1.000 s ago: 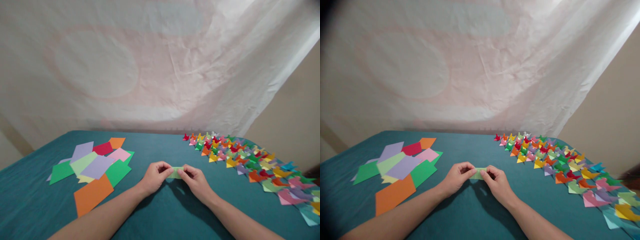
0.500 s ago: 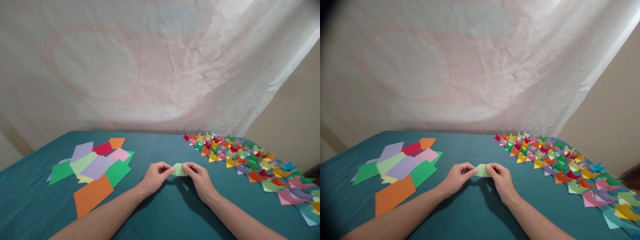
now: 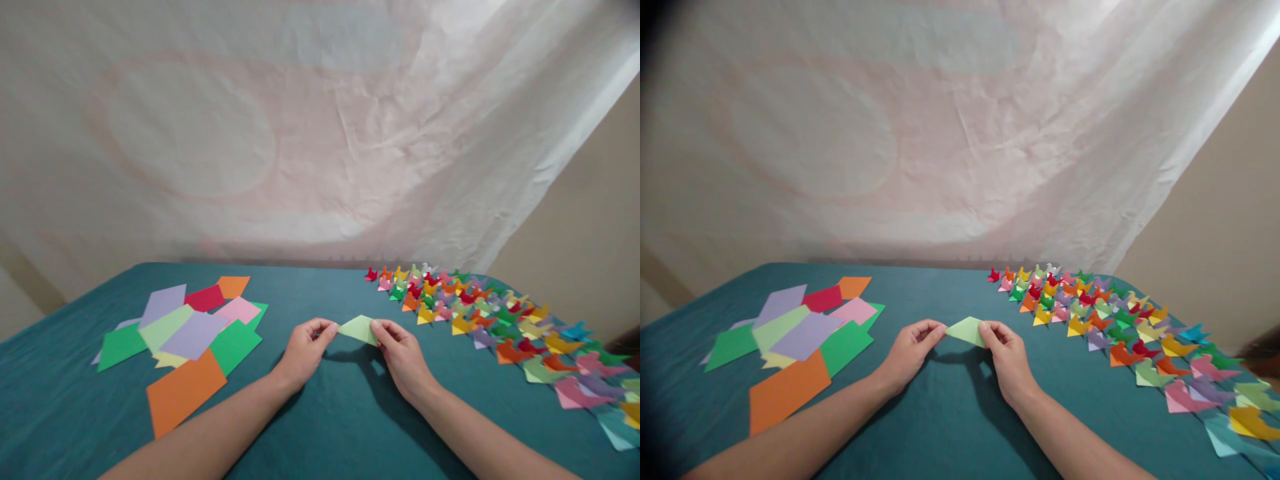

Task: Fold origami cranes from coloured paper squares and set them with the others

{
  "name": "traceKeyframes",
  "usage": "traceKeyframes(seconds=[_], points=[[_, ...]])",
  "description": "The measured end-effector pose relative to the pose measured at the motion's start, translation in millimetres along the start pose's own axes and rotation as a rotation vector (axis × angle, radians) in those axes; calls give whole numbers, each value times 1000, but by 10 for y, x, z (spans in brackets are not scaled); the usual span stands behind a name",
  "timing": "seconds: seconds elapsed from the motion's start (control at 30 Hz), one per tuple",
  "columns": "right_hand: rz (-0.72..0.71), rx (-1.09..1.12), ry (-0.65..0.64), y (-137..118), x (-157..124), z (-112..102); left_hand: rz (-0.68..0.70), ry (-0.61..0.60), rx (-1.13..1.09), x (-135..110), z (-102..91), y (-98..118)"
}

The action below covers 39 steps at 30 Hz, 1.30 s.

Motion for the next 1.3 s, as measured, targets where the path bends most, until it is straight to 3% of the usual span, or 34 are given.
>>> traceKeyframes(seconds=[0.23, 0.4, 0.67, 1.3], points=[[9, 25, 29, 2, -3, -21, 37, 28, 51, 24, -25, -70], [-17, -46, -32, -64, -34, 41, 210, 77, 200, -22, -77, 96], [-29, -119, -57, -113, -64, 93, 398, 5, 366, -104, 12, 253], [-80, -195, -147, -179, -91, 153, 434, -88, 416, -124, 62, 254]])
Point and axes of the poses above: each hand's wrist, its own x-axis towards the middle knuckle, its own z-axis out of the palm, y = z × x, the point moved 6 cm from there along x, towards the middle knuckle, and after that the axes turned 9 degrees about x, right-handed, at the moved point
